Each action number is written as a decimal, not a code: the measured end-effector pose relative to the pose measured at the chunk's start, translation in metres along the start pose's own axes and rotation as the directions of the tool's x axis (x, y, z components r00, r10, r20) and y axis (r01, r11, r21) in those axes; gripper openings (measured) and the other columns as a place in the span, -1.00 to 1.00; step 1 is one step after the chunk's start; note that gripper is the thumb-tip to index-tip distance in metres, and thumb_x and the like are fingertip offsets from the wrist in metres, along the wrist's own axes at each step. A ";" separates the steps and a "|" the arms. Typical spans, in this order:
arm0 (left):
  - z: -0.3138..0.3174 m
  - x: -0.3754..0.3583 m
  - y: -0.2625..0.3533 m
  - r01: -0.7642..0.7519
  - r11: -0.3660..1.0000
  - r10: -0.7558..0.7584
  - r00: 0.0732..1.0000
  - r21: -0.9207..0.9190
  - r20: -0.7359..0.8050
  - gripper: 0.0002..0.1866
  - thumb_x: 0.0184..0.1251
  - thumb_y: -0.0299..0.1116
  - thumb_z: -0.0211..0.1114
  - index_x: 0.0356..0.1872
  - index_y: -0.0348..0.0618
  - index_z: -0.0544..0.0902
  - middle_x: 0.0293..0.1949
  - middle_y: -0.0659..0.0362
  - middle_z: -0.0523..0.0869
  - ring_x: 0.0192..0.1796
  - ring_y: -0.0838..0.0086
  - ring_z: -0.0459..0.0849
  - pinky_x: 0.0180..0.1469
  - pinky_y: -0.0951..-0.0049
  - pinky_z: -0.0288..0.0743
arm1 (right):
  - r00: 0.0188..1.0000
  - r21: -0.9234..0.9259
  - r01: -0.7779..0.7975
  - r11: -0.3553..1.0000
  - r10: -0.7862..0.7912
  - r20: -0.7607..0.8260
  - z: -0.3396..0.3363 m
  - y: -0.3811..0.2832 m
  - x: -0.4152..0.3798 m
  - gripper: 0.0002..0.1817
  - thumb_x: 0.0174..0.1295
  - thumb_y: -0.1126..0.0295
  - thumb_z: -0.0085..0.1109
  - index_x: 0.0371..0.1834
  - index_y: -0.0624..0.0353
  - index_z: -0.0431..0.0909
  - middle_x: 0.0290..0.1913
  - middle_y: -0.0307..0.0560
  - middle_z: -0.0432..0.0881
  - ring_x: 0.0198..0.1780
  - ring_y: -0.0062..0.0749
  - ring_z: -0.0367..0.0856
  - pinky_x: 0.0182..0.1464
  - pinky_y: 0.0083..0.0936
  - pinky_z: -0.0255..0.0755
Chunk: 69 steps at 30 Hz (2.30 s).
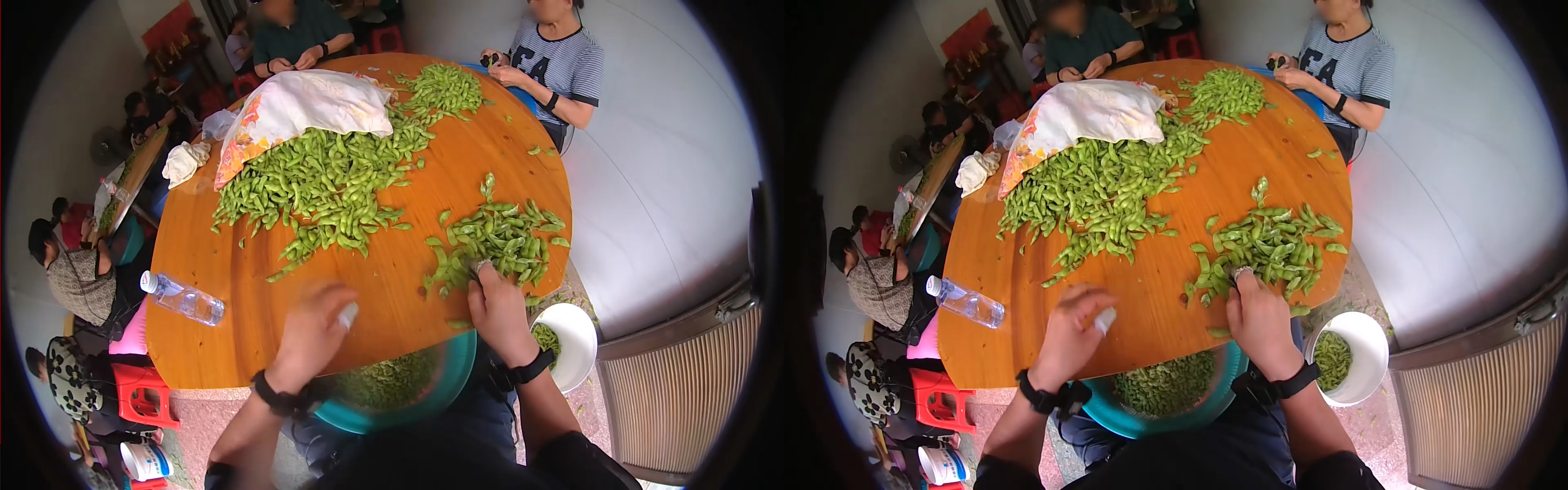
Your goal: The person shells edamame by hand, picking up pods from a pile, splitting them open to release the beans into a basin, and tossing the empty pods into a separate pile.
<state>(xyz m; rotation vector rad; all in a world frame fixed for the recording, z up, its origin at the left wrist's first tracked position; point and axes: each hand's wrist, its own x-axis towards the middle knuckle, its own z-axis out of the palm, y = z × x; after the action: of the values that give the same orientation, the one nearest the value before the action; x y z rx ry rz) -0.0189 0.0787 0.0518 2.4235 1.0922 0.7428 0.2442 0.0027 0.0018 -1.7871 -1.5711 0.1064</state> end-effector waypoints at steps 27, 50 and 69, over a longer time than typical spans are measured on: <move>0.040 -0.034 -0.005 0.109 0.867 -0.092 0.994 -0.486 0.059 -0.54 0.26 -0.72 0.13 0.19 -0.22 0.56 -0.18 0.15 0.65 -0.27 0.55 0.68 -0.27 0.59 0.56 | 0.762 0.667 -0.552 0.500 -0.022 0.647 0.021 -0.076 -0.019 -0.81 0.44 0.38 -0.02 -0.32 0.22 0.48 -0.49 -0.32 0.51 -0.57 -0.71 0.43 -0.51 -0.68 0.30; 0.061 -0.048 -0.013 0.236 0.521 -0.322 0.944 -0.821 0.068 -0.64 0.38 -0.67 -0.02 0.12 -0.31 0.59 -0.30 0.18 0.69 -0.35 0.62 0.64 -0.20 0.61 0.55 | 0.667 0.636 -0.744 0.205 0.175 0.724 0.035 -0.098 -0.027 -0.81 0.45 0.38 -0.06 -0.08 0.10 0.57 -0.46 -0.43 0.42 -0.45 -0.81 0.28 -0.43 -0.78 0.16; 0.047 -0.042 -0.018 0.316 0.355 -0.335 0.922 -0.880 0.196 -0.68 0.45 -0.53 0.06 0.17 -0.27 0.55 -0.26 0.24 0.67 -0.32 0.67 0.59 -0.21 0.66 0.49 | 0.887 0.720 -0.410 0.559 0.060 0.459 0.054 -0.105 -0.025 -0.88 0.40 0.49 -0.02 -0.19 0.24 0.54 -0.39 -0.28 0.57 -0.39 -0.71 0.46 -0.33 -0.69 0.37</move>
<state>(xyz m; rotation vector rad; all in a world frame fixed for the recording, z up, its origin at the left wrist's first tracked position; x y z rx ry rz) -0.0243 0.0521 -0.0072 1.1957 0.7937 0.8913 0.1240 0.0029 0.0127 -1.2277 -1.1719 1.1990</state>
